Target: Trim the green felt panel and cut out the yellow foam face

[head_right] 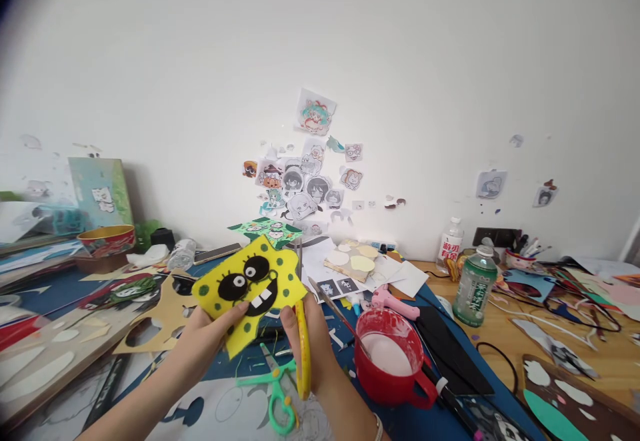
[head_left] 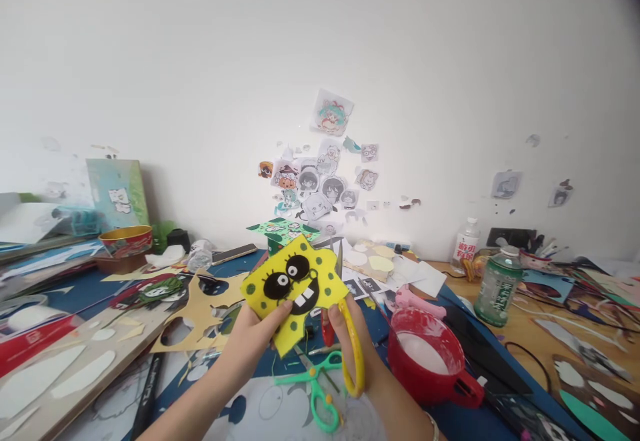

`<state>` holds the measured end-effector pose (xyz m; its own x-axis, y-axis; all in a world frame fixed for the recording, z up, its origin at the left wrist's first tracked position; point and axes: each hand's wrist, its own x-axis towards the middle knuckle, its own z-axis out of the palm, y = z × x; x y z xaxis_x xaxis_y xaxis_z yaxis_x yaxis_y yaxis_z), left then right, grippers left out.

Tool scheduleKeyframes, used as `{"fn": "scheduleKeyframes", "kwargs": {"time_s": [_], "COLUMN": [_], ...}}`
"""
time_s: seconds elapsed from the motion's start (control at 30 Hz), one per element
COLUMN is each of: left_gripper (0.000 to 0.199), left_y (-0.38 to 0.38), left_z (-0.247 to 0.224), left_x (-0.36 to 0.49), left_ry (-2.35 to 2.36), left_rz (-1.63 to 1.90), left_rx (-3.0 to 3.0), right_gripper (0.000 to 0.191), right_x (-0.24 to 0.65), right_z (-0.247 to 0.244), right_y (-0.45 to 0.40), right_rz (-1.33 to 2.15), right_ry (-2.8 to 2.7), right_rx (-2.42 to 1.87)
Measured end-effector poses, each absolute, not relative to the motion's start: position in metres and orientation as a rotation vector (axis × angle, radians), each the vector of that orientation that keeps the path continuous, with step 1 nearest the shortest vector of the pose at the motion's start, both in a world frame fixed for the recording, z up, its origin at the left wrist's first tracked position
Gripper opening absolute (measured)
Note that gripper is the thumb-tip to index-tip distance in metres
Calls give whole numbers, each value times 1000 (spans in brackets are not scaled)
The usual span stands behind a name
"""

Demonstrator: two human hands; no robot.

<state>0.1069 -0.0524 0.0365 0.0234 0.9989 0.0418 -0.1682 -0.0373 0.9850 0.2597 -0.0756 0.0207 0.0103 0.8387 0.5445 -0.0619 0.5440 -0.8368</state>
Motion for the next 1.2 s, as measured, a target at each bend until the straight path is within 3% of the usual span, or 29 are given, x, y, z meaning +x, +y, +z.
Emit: {"fn": "scheduleKeyframes", "kwargs": {"time_s": [1.2], "left_gripper": [43], "left_y": [-55], "left_z": [30], "left_x": [111], "left_ry": [1009], "left_rz": [1306], "left_rx": [1229], "right_gripper": [43], "right_x": [259], "right_z": [16], "right_y": [-74], "right_rz": [714], "right_ry": [-1383], "right_rx": [-716]}}
